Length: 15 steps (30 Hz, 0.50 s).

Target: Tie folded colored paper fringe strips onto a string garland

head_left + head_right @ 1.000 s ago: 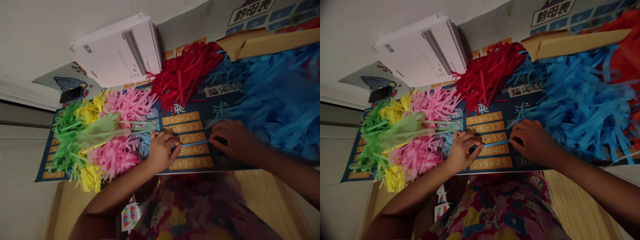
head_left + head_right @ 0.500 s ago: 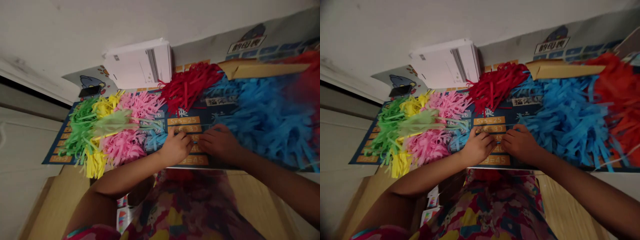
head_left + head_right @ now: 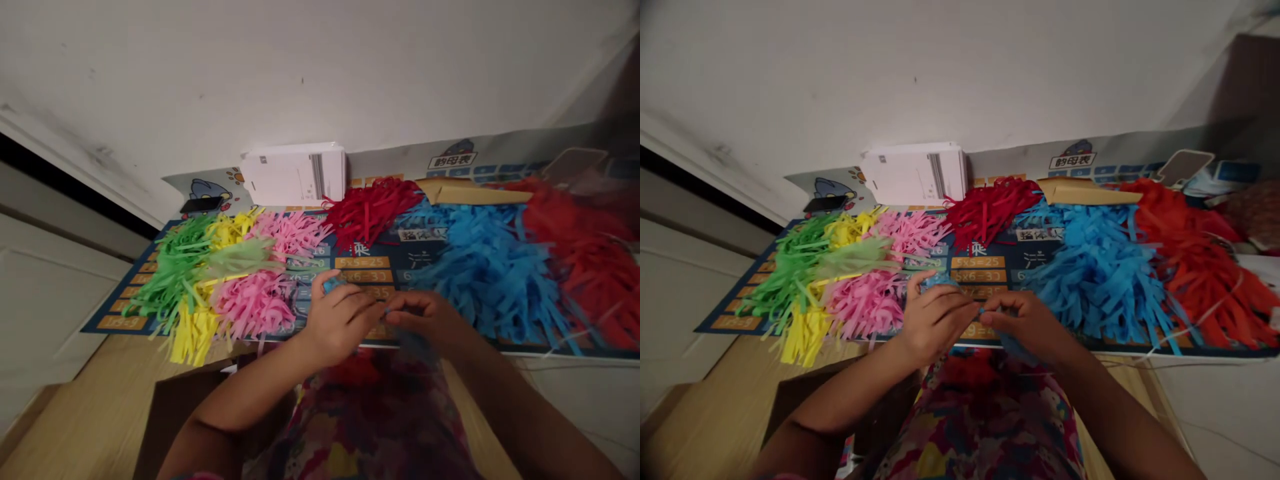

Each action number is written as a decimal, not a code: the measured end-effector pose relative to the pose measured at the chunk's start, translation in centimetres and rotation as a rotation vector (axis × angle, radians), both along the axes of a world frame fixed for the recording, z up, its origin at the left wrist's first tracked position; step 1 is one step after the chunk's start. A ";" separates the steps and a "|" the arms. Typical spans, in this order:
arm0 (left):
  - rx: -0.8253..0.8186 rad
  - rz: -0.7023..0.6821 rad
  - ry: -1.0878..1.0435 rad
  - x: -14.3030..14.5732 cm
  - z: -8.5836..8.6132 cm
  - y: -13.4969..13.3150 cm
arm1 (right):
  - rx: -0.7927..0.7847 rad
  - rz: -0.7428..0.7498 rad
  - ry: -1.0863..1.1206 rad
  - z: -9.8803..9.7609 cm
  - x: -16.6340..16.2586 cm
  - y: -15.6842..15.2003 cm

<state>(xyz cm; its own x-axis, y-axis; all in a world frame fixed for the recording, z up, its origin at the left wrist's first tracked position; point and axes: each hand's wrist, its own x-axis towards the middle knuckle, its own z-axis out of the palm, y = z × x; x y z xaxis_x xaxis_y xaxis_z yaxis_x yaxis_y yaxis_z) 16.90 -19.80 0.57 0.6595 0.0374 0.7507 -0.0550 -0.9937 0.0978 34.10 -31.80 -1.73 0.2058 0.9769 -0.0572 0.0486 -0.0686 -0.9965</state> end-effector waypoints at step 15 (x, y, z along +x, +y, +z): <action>-0.704 -0.052 -0.107 0.1 -2.4 -1.6 | 0.180 -0.417 0.449 -1.2 -4.8 1.5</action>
